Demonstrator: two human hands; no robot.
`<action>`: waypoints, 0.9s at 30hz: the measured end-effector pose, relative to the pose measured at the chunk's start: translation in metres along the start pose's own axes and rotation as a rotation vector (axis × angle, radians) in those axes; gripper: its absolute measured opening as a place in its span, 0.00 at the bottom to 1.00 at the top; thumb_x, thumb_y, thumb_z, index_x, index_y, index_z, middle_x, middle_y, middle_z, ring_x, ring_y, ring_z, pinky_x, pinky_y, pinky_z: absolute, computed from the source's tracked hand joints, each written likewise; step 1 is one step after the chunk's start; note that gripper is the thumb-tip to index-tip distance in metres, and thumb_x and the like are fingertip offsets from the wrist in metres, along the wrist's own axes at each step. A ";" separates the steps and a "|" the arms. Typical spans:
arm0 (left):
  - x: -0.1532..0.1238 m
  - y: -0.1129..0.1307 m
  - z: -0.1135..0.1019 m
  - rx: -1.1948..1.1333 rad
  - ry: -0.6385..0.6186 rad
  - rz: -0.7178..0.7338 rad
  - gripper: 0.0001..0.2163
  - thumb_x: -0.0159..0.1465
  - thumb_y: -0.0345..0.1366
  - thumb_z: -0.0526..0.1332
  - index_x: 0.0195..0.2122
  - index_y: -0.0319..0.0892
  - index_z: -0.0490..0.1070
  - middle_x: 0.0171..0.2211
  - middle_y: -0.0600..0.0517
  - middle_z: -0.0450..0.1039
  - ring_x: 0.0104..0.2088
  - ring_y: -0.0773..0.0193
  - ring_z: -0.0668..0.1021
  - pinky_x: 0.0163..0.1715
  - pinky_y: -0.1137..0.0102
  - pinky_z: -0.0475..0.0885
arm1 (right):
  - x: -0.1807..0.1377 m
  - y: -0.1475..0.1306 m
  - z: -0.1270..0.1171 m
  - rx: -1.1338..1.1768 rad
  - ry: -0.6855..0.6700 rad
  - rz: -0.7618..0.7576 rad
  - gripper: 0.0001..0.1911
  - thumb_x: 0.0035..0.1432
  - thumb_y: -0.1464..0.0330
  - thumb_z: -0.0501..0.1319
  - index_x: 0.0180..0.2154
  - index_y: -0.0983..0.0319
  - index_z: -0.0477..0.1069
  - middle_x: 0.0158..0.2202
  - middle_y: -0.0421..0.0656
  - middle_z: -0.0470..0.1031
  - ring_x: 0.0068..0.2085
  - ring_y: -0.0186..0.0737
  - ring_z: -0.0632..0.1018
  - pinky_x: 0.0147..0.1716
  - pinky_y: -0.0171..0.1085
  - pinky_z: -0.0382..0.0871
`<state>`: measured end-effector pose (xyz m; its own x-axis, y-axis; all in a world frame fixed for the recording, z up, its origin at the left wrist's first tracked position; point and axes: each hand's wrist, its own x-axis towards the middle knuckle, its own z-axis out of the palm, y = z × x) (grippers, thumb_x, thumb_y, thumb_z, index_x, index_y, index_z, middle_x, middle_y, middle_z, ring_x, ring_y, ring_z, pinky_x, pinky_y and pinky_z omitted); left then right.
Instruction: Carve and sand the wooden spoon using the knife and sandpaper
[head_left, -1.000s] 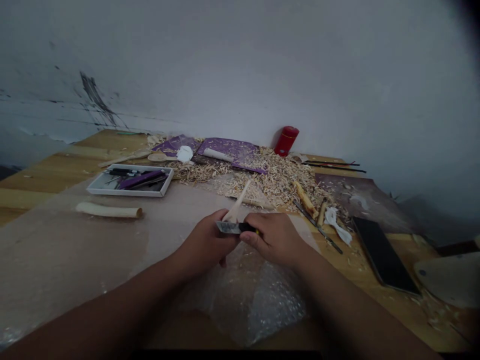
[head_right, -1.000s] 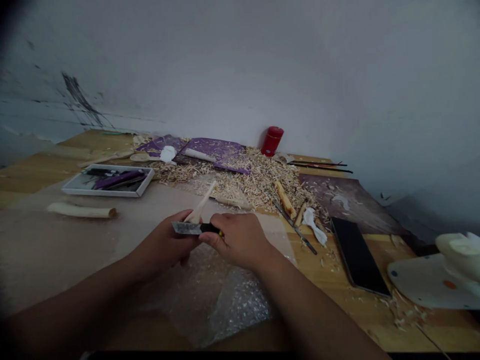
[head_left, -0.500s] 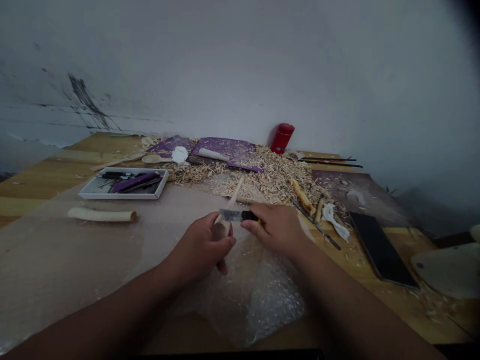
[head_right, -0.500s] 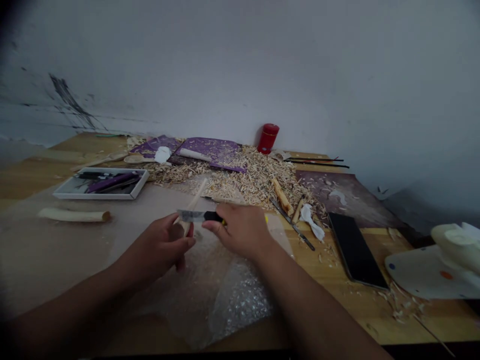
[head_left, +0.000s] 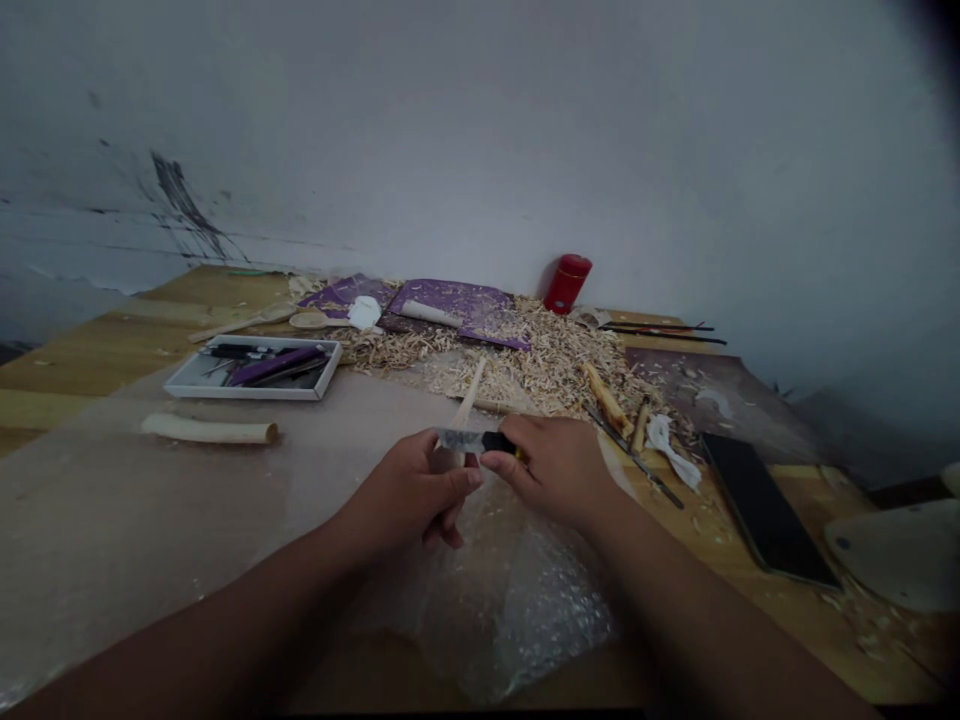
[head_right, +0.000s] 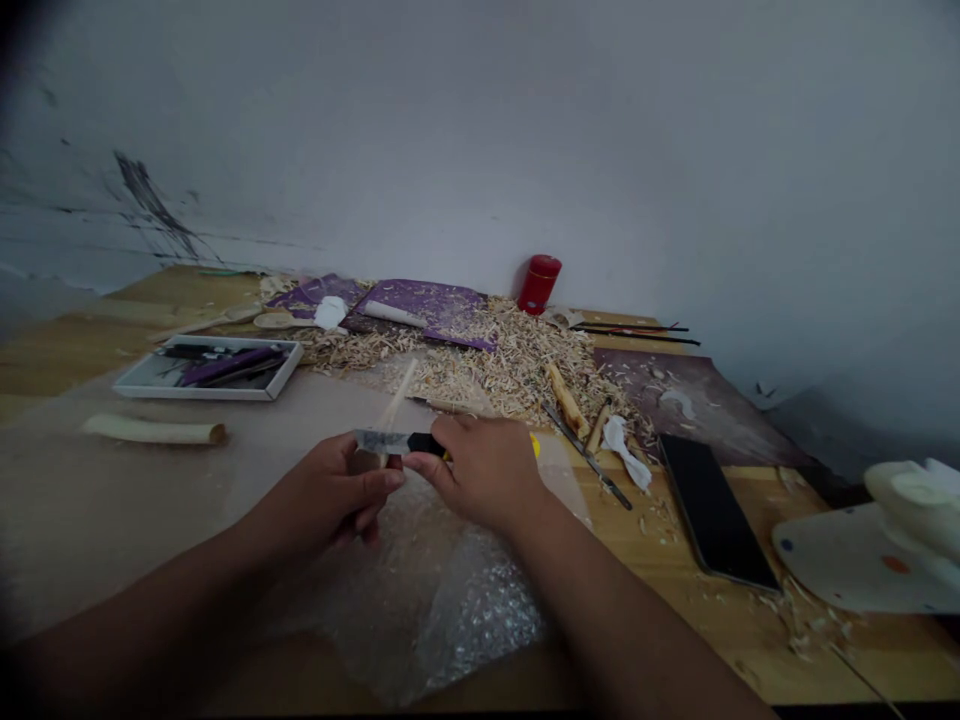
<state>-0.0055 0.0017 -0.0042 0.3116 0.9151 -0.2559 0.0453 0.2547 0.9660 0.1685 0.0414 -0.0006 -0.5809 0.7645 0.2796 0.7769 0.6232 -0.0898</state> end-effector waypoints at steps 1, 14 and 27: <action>0.000 -0.001 0.000 0.012 -0.008 -0.002 0.06 0.54 0.36 0.56 0.29 0.41 0.60 0.10 0.62 0.59 0.09 0.74 0.62 0.12 0.75 0.64 | 0.000 0.000 0.000 0.017 -0.008 -0.014 0.25 0.56 0.50 0.41 0.28 0.61 0.66 0.25 0.41 0.71 0.25 0.34 0.69 0.23 0.33 0.46; -0.010 0.000 0.009 -0.090 -0.087 -0.056 0.07 0.54 0.37 0.57 0.27 0.43 0.58 0.08 0.64 0.56 0.07 0.76 0.58 0.13 0.75 0.66 | 0.003 0.040 -0.004 -0.108 0.188 0.406 0.25 0.55 0.49 0.41 0.27 0.60 0.65 0.21 0.41 0.68 0.22 0.35 0.67 0.20 0.32 0.42; 0.004 0.000 0.001 0.008 0.031 -0.026 0.07 0.55 0.37 0.55 0.27 0.41 0.58 0.14 0.59 0.65 0.12 0.72 0.68 0.10 0.79 0.60 | -0.001 -0.014 -0.005 0.038 -0.037 0.017 0.25 0.56 0.51 0.40 0.28 0.62 0.65 0.24 0.41 0.70 0.25 0.34 0.68 0.23 0.31 0.45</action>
<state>-0.0034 0.0052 -0.0056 0.2803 0.9177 -0.2815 0.0605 0.2758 0.9593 0.1595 0.0307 0.0048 -0.5772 0.7799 0.2422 0.7772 0.6156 -0.1303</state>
